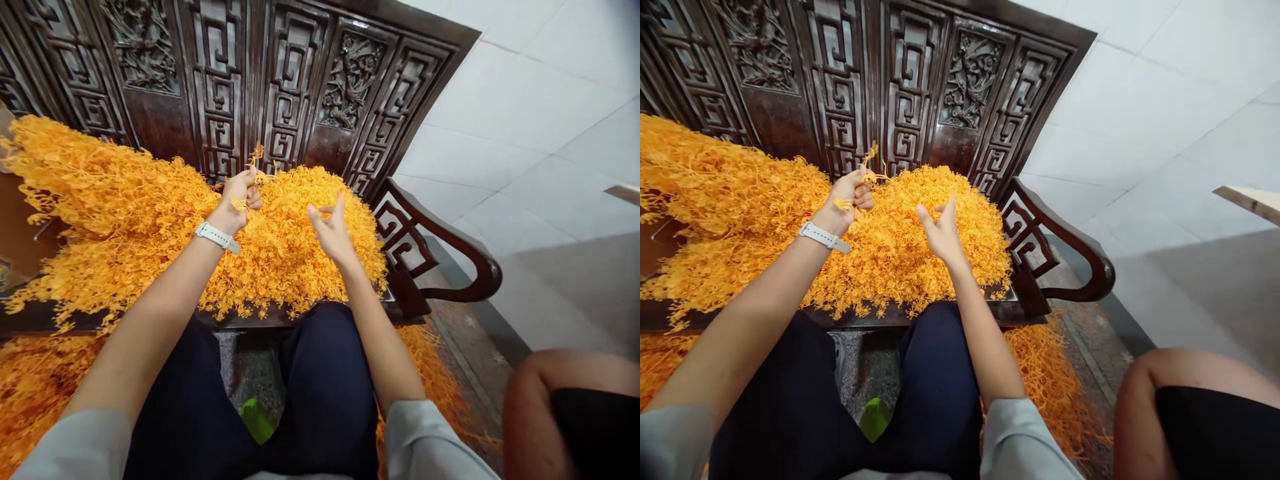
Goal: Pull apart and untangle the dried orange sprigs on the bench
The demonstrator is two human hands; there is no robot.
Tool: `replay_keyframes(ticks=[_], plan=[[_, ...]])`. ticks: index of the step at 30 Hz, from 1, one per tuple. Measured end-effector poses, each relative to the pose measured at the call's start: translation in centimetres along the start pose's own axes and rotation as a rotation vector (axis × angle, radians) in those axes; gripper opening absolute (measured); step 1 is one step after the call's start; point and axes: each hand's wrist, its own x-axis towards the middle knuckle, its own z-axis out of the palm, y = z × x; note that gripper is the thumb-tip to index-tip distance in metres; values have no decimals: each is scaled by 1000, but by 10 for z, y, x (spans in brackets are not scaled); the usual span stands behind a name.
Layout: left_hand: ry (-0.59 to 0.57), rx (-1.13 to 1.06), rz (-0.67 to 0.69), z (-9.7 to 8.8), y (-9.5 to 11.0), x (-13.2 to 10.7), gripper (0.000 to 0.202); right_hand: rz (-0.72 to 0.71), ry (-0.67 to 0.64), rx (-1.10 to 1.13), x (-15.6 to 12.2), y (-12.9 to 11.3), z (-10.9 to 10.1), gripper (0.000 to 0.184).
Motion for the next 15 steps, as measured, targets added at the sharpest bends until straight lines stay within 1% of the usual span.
replay_keyframes(ticks=[1,2,3,4,6,8,9,10,11,14,15], plan=[[-45,-33,-40,6,-1,-3,36,50,-100,57,2,2,4,105],[-81,-63,-81,11,-2,-6,36,74,-183,133,1,3,9,97],[-107,-85,-118,16,-4,-9,38,82,-232,220,-1,3,14,89],[-123,-97,-148,20,-6,-11,39,84,-244,305,-4,2,20,81],[-132,-95,-178,26,-11,-14,39,79,-207,442,-10,-2,28,66],[-117,-74,-160,28,-14,-16,36,78,-199,559,-16,-9,32,47],[-91,-61,-137,28,-15,-16,34,87,-231,615,-19,-13,33,39],[-52,-48,-111,28,-15,-15,33,111,-296,662,-23,-18,32,36],[-5,-36,-88,27,-14,-15,33,153,-393,702,-27,-24,30,35],[103,2,-41,28,-12,-13,38,344,-764,813,-39,-43,26,34],[118,10,-21,30,-13,-12,39,409,-855,859,-42,-49,25,37]])
